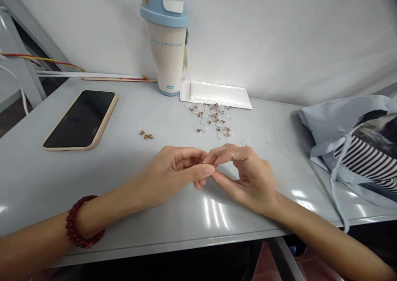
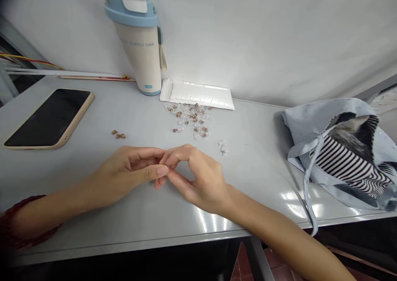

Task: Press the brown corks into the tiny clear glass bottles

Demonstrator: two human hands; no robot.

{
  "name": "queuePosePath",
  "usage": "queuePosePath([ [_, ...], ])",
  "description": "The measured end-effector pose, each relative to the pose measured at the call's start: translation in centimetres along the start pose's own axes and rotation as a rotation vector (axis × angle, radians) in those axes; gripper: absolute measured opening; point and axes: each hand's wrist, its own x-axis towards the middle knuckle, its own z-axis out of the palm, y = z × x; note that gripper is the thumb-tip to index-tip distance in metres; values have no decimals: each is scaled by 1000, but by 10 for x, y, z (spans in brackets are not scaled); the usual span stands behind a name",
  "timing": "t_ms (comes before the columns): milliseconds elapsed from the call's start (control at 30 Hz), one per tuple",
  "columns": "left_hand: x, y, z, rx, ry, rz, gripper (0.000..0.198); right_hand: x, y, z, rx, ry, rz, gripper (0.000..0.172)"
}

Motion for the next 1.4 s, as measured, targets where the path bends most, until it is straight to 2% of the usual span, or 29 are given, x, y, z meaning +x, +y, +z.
queuePosePath([
  [100,3,-6,2,-9,57,-29,23,-1,5,-1,-116,-29,-21,19],
  [200,6,-10,1,-9,182,-85,30,0,17,-9,-282,-19,-34,17],
  [367,6,-11,-9,47,298,-120,34,7,50,-32,-473,124,171,12],
  [533,7,-7,-26,110,386,-96,34,14,64,-57,-542,115,306,9],
  [600,8,-4,-37,230,419,-94,36,16,64,-69,-594,42,372,7],
  [633,8,-3,-44,331,433,-86,37,16,63,-77,-612,-40,422,8],
  [733,7,1,-70,789,479,-37,32,15,62,-99,-652,-270,606,18],
  [833,3,4,-97,1017,429,-127,32,14,60,-115,-642,-468,791,38],
  [900,1,4,-110,1004,359,-230,38,15,58,-118,-604,-592,878,51],
  [967,1,3,-116,975,310,-290,39,16,56,-116,-594,-652,905,50],
  [1067,2,3,-114,912,225,-289,27,18,56,-106,-625,-622,868,32],
  [1167,4,3,-108,885,155,-265,24,18,57,-96,-623,-582,829,25],
  [1400,9,-5,-104,908,215,-183,19,16,57,-83,-561,-527,694,16],
])
